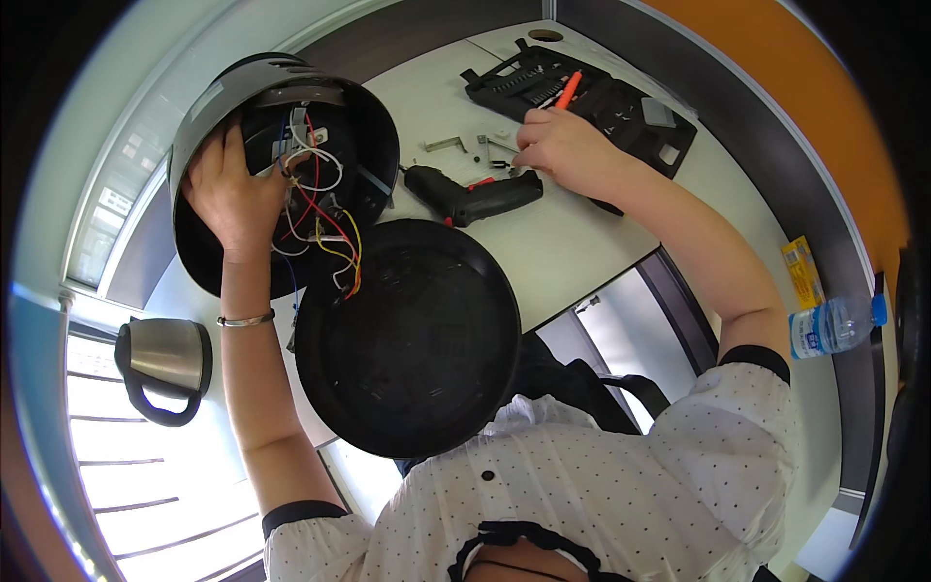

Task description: The person works on the internal wiring of a disassembled appliance, using a hot glue gun to secure connections and a screwdriver to tighten screws. They manipulate various colored wires and components inside the device's casing.

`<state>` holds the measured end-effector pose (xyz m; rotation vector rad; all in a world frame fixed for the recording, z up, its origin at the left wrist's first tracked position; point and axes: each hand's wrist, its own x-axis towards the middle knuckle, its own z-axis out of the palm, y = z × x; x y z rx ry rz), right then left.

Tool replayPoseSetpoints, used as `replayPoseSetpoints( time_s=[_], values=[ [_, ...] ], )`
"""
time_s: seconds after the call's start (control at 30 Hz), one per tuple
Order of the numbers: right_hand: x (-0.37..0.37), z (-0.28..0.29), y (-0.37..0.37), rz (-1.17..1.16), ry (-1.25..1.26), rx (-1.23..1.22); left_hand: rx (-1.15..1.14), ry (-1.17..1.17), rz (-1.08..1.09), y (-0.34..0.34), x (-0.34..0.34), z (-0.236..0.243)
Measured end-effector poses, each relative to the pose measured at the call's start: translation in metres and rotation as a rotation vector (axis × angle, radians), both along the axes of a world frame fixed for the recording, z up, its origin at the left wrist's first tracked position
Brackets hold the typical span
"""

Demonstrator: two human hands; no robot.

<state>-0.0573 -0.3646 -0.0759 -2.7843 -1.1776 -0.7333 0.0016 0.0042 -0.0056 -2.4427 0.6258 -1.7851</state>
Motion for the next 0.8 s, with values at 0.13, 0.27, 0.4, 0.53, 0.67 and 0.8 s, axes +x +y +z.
replayPoseSetpoints(
  time_s=[0.13,0.27,0.4,0.53,0.67,0.8],
  values=[
    [0.026,-0.010,0.000,0.014,0.063,-0.061,0.015,-0.032,-0.005,-0.004,0.001,0.001],
    [0.038,-0.012,0.000,-0.077,0.121,0.109,0.020,-0.032,0.011,-0.002,-0.002,0.001],
    [0.038,-0.006,-0.002,-0.220,0.109,0.259,0.022,-0.028,0.022,-0.001,-0.003,0.001],
    [0.050,-0.005,-0.010,-0.261,0.107,0.237,0.007,-0.018,0.005,-0.004,-0.001,0.001],
    [0.063,0.020,-0.019,-0.433,0.038,0.399,0.006,-0.019,0.017,-0.004,-0.002,0.002],
    [0.071,0.030,-0.043,-0.511,0.151,0.433,-0.010,-0.007,0.016,-0.005,-0.005,0.000]
  ],
)
